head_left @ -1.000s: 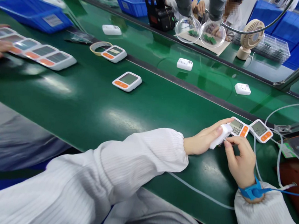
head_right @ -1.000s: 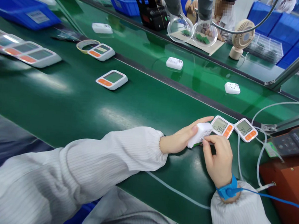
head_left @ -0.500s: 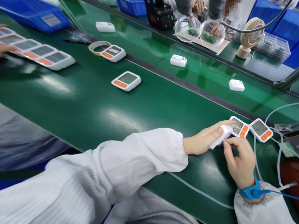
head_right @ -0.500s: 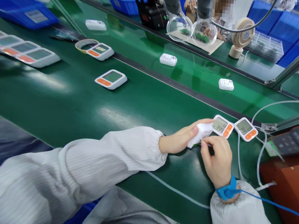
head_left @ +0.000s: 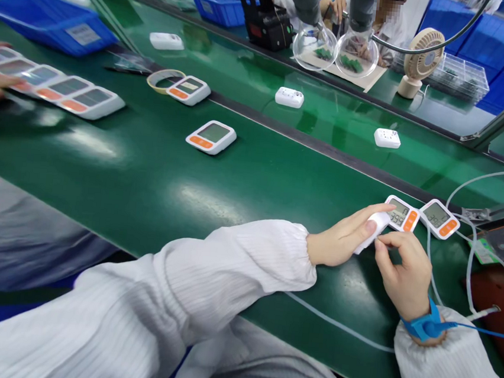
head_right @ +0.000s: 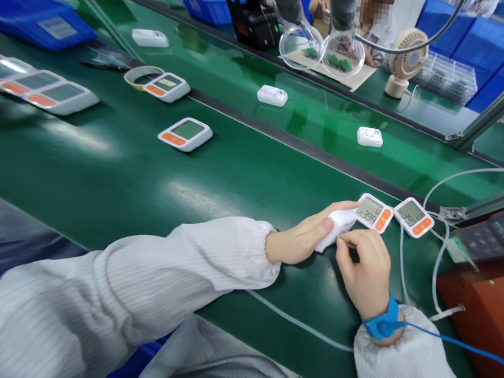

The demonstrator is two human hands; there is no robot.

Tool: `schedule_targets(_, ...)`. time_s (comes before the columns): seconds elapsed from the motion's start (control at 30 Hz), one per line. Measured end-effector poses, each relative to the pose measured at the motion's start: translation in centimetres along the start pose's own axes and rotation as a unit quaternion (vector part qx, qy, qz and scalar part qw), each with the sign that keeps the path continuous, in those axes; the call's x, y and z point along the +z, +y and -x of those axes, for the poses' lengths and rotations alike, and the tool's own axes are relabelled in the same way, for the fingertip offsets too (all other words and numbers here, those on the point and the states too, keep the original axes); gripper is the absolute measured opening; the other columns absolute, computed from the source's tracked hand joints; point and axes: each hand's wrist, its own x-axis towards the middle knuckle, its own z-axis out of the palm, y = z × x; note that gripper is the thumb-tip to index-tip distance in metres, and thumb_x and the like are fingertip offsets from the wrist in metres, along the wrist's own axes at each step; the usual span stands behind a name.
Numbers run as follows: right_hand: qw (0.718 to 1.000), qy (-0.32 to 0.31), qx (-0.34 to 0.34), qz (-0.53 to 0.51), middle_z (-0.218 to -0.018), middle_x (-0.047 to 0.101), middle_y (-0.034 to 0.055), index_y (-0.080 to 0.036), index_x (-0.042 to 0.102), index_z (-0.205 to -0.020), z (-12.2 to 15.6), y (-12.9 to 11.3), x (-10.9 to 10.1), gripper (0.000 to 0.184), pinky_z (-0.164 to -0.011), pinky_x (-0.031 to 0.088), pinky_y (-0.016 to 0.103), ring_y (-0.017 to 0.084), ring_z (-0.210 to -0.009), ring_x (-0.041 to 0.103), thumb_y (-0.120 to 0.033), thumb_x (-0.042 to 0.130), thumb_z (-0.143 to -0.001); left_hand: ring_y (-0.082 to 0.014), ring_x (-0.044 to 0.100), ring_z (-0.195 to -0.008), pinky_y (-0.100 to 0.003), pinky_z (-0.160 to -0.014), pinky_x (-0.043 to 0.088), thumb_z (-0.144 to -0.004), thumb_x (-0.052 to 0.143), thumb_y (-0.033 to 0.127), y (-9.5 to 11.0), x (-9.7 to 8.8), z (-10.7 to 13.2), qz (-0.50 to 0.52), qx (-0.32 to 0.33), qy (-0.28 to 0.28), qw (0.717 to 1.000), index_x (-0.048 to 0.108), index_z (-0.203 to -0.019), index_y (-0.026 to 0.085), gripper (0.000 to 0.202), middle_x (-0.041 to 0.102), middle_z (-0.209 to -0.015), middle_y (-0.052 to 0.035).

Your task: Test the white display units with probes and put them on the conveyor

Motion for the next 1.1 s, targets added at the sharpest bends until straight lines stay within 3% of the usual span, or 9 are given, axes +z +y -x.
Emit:
schedule_targets(0.23,1.0,0.0,-0.005,0.003,-0.083,0.063,-0.0003,-0.021,0.06,-0.088,0.3,0.3,0.0,0.012,-0.071,0.046,0.03,0.017,-0.075,0.059,-0.016,0.059,-0.1,-0.0275,0.049,-0.133,-0.045,-0.117,0.035,-0.105,0.026,0.055,0.4,-0.1,0.2,-0.145,0.022,-0.005,0.989,0.04,-0.148,0.015,0.06,0.052,-0.142,-0.0167)
schedule_targets(0.43,1.0,0.001,0.016,-0.002,-0.084,0.064,0.0001,-0.02,0.062,-0.089,0.5,0.2,0.0,0.012,-0.071,0.045,0.031,0.017,-0.076,0.059,-0.018,0.059,-0.101,-0.0259,0.052,-0.12,-0.043,-0.106,0.043,-0.105,0.025,0.051,0.5,-0.1,0.2,-0.2,0.063,-0.004,0.978,0.041,-0.141,0.014,0.054,0.054,-0.135,-0.0174)
schedule_targets(0.67,0.999,0.013,0.036,0.018,-0.084,0.065,0.0017,-0.021,0.062,-0.088,0.4,0.4,0.3,0.012,-0.075,0.046,0.034,0.019,-0.078,0.06,-0.023,0.059,-0.1,-0.0272,0.049,-0.126,-0.046,-0.111,0.039,-0.104,0.032,0.045,0.3,-0.2,0.1,-0.174,0.056,0.003,0.983,0.038,-0.143,0.018,0.048,0.051,-0.139,-0.0162)
schedule_targets(0.73,0.998,0.039,0.028,0.038,-0.091,0.066,0.0044,-0.021,0.062,-0.093,0.4,0.5,0.3,0.008,-0.078,0.048,0.036,0.021,-0.085,0.061,-0.025,0.06,-0.099,-0.0261,0.054,-0.117,-0.044,-0.103,0.045,-0.101,0.04,0.046,0.0,-0.2,-0.1,-0.125,0.025,0.021,0.992,0.04,-0.14,0.019,0.047,0.053,-0.134,-0.0148)
schedule_targets(0.8,0.996,0.063,0.033,0.046,-0.091,0.064,0.0049,-0.021,0.062,-0.099,0.5,0.6,0.3,0.007,-0.077,0.05,0.035,0.021,-0.084,0.061,-0.028,0.063,-0.098,-0.0214,0.059,-0.098,-0.036,-0.086,0.052,-0.097,0.05,0.049,-0.4,-0.2,-0.3,-0.041,-0.028,0.046,0.998,0.04,-0.138,0.02,0.051,0.054,-0.125,-0.0127)
schedule_targets(0.87,0.997,0.043,0.052,0.02,-0.083,0.061,0.0016,-0.02,0.06,-0.11,0.8,0.8,0.3,0.017,-0.071,0.051,0.031,0.018,-0.073,0.06,-0.031,0.063,-0.098,-0.0161,0.059,-0.083,-0.029,-0.07,0.05,-0.088,0.064,0.053,-0.8,-0.2,-0.6,0.029,-0.075,0.082,0.993,0.037,-0.136,0.02,0.064,0.053,-0.118,-0.0098)
schedule_targets(0.97,0.994,-0.057,0.091,-0.035,-0.073,0.06,-0.0028,-0.018,0.048,-0.138,1.2,0.9,0.6,0.046,-0.063,0.051,0.028,0.016,-0.06,0.058,-0.039,0.061,-0.098,-0.0152,0.057,-0.079,-0.027,-0.066,0.048,-0.071,0.082,0.053,-1.3,-0.3,-0.8,0.034,-0.107,0.126,0.986,0.035,-0.137,0.02,0.087,0.054,-0.108,-0.0059)
schedule_targets(1.03,0.986,-0.101,0.126,-0.034,-0.078,0.065,0.0006,-0.014,0.038,-0.149,1.5,1.0,0.8,0.062,-0.06,0.052,0.028,0.018,-0.06,0.062,-0.042,0.058,-0.098,-0.0179,0.058,-0.084,-0.029,-0.071,0.049,-0.068,0.086,0.05,-1.3,-0.5,-0.8,0.007,-0.111,0.104,0.988,0.038,-0.136,0.02,0.088,0.056,-0.103,-0.0049)
schedule_targets(1.1,0.98,-0.107,0.167,-0.014,-0.087,0.069,0.0065,-0.011,0.033,-0.154,1.7,1.1,0.9,0.067,-0.057,0.052,0.029,0.021,-0.064,0.066,-0.044,0.053,-0.099,-0.0207,0.059,-0.091,-0.032,-0.077,0.05,-0.075,0.081,0.05,-1.0,-0.8,-0.9,-0.01,-0.107,0.049,0.993,0.042,-0.134,0.02,0.077,0.058,-0.103,-0.0057)
